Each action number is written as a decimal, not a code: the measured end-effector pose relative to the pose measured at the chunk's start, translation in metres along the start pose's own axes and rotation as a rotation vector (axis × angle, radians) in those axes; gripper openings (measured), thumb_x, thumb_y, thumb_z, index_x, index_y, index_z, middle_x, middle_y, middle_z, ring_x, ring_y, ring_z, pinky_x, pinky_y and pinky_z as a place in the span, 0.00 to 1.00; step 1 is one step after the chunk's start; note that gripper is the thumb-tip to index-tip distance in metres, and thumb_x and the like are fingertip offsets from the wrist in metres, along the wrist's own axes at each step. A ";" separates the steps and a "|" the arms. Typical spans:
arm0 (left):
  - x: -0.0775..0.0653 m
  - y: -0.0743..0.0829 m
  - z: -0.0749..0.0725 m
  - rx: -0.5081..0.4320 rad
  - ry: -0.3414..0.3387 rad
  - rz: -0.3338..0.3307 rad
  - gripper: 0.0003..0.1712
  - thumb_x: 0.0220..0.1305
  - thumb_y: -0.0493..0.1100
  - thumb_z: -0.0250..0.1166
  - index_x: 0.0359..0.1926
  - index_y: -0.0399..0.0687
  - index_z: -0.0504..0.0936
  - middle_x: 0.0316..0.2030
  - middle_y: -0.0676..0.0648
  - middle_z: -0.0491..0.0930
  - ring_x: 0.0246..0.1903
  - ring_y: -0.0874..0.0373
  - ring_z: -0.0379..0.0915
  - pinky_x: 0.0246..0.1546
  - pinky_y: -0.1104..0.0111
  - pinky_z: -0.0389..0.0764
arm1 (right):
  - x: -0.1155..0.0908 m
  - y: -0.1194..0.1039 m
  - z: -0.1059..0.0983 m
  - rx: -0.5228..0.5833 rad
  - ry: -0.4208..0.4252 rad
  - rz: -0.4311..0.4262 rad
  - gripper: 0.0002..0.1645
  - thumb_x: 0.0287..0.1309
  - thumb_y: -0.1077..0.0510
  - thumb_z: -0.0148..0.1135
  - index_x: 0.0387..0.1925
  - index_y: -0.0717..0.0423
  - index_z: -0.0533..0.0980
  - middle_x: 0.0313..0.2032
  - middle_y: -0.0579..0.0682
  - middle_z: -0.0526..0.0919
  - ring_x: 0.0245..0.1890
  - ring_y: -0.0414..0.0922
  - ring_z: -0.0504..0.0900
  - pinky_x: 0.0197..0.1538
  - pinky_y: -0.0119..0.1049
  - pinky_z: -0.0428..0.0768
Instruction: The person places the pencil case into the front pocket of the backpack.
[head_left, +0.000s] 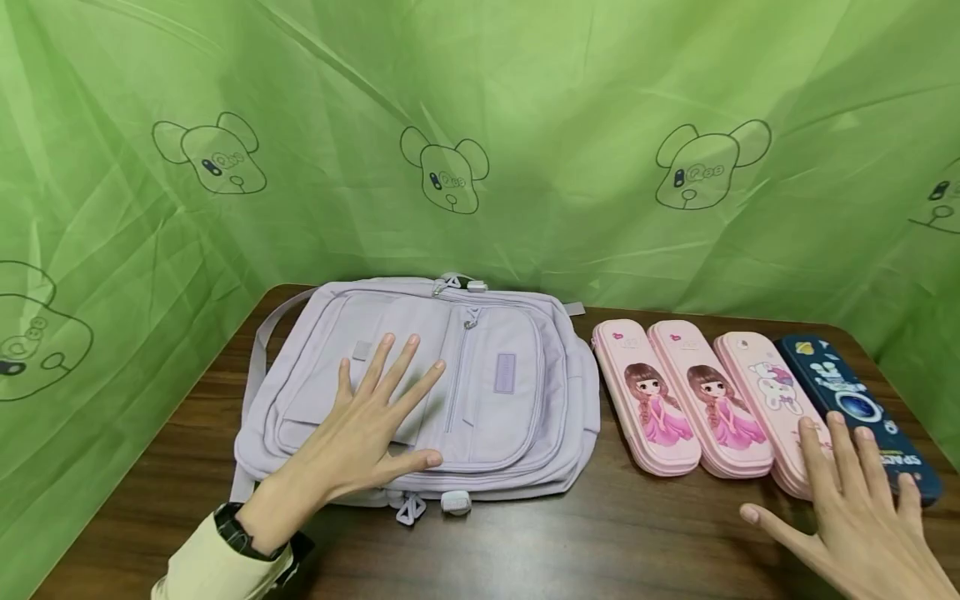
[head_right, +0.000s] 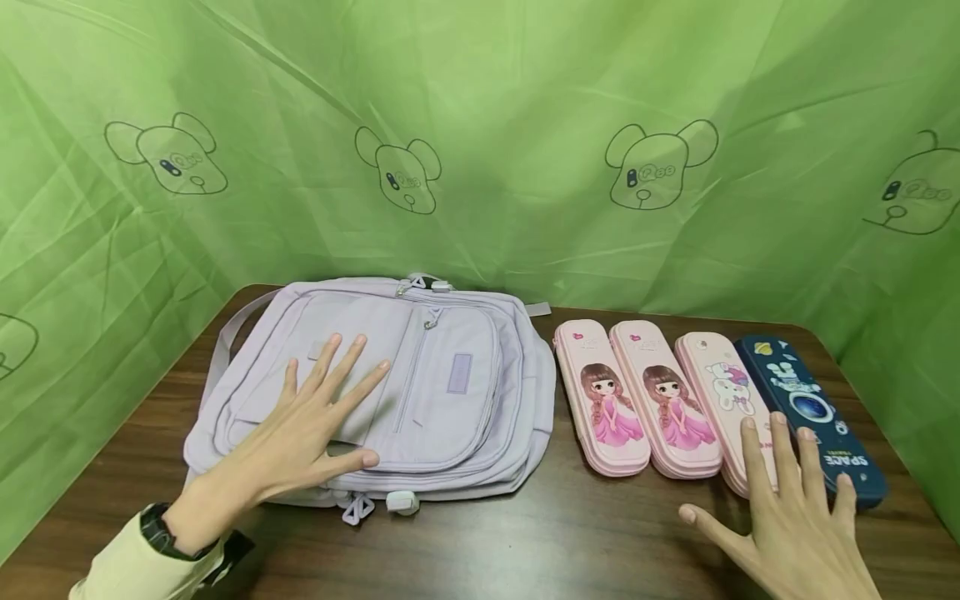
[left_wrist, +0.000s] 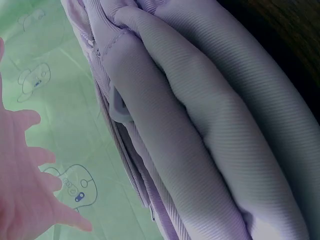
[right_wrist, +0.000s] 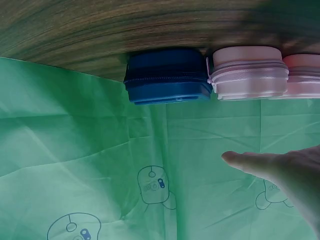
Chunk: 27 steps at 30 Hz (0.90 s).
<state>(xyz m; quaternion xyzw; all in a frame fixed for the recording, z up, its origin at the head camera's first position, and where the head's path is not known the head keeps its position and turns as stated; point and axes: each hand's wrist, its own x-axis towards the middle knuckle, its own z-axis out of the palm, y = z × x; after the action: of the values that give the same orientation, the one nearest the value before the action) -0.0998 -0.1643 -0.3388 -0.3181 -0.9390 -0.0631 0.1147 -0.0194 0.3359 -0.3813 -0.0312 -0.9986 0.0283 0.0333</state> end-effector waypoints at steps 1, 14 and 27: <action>0.000 0.000 0.000 0.002 0.002 0.003 0.53 0.52 0.77 0.50 0.73 0.62 0.43 0.72 0.44 0.33 0.69 0.42 0.22 0.52 0.29 0.37 | 0.000 0.000 0.000 0.000 0.001 0.001 0.75 0.43 0.22 0.56 0.70 0.57 0.24 0.67 0.63 0.18 0.64 0.59 0.13 0.51 0.60 0.11; 0.006 0.002 0.000 0.019 -0.006 0.025 0.55 0.51 0.78 0.50 0.73 0.62 0.42 0.72 0.44 0.32 0.69 0.41 0.24 0.53 0.29 0.35 | 0.002 0.003 0.006 -0.009 -0.006 0.009 0.76 0.40 0.21 0.56 0.69 0.57 0.24 0.67 0.64 0.18 0.63 0.58 0.13 0.51 0.62 0.12; 0.012 0.011 -0.001 0.026 0.008 0.080 0.56 0.51 0.79 0.49 0.73 0.61 0.42 0.72 0.44 0.32 0.69 0.42 0.25 0.53 0.33 0.25 | -0.003 -0.001 0.004 -0.002 -0.011 0.010 0.75 0.42 0.23 0.57 0.69 0.58 0.25 0.67 0.66 0.19 0.64 0.59 0.13 0.52 0.70 0.20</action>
<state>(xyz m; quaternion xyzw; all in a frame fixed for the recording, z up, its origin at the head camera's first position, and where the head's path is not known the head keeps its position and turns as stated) -0.1020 -0.1489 -0.3341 -0.3535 -0.9258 -0.0475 0.1251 -0.0167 0.3343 -0.3859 -0.0361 -0.9986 0.0279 0.0276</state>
